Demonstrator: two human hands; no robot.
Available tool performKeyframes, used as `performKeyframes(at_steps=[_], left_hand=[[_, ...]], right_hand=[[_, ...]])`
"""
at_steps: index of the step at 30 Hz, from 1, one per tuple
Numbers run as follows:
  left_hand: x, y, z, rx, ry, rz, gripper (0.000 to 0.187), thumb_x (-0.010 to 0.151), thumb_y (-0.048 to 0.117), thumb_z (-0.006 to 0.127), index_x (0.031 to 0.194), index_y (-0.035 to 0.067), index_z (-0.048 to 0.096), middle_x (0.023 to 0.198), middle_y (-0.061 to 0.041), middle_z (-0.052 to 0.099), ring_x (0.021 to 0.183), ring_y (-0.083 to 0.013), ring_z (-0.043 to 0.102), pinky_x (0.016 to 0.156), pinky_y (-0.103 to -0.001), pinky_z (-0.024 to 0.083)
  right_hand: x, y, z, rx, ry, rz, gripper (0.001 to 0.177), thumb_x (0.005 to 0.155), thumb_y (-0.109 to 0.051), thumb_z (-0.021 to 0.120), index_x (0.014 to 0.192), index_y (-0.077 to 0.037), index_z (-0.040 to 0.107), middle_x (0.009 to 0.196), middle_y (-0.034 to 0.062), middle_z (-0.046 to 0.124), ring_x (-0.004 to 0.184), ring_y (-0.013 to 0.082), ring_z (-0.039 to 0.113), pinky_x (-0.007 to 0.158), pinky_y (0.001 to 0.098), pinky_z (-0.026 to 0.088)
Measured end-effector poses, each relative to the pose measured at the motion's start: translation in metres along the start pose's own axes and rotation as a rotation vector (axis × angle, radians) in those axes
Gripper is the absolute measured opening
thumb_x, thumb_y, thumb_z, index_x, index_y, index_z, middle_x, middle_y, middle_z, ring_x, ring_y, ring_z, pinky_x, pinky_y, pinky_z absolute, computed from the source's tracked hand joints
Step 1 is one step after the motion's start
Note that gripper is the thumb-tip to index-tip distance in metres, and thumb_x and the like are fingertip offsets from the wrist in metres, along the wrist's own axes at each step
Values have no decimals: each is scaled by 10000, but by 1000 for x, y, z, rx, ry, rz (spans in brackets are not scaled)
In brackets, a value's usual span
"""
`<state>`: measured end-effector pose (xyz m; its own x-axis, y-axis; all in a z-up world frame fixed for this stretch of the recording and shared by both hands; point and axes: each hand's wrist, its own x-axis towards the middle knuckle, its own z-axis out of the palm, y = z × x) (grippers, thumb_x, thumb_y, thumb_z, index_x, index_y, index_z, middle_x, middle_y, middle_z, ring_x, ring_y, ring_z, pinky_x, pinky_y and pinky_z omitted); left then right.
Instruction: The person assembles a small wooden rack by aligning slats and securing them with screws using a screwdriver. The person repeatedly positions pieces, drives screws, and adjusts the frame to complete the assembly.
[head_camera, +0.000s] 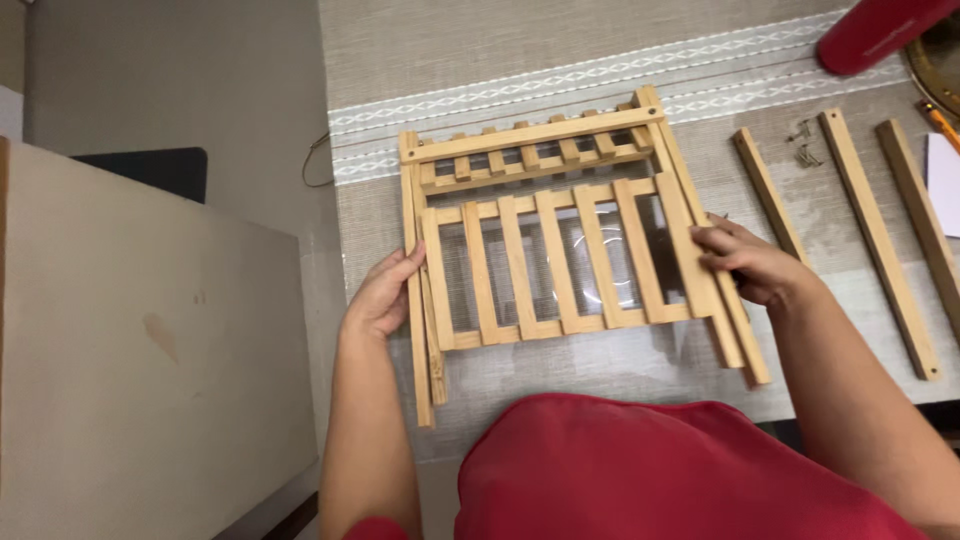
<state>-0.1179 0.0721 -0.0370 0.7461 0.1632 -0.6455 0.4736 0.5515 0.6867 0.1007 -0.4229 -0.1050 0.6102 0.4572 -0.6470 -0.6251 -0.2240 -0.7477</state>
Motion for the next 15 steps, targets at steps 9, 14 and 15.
performKeyframes(at_steps=[9, 14, 15], left_hand=[[8, -19, -2, -238, -147, -3, 575, 948, 346, 697, 1331, -68, 582, 1216, -153, 703, 1094, -213, 697, 951, -359, 569], [8, -21, -1, -191, 22, -37, 566, 925, 295, 715, 1351, -41, 555, 1170, -120, 707, 1059, -208, 700, 931, -367, 577], [8, -20, 1, -190, 25, -37, 568, 919, 295, 710, 1356, -37, 563, 1163, -121, 713, 1051, -208, 702, 921, -368, 576]], right_hand=[[-2, 12, 4, 214, 127, 106, 651, 934, -333, 639, 1489, -34, 476, 1061, 95, 742, 820, 118, 761, 546, 199, 615], [-4, 8, 11, 601, -486, -52, 567, 1131, -227, 680, 1521, 80, 407, 1088, 151, 713, 682, 63, 711, 501, 164, 593], [-4, 6, 12, 681, -581, -54, 531, 1155, -181, 668, 1514, 94, 392, 1104, 182, 700, 710, 102, 742, 519, 194, 607]])
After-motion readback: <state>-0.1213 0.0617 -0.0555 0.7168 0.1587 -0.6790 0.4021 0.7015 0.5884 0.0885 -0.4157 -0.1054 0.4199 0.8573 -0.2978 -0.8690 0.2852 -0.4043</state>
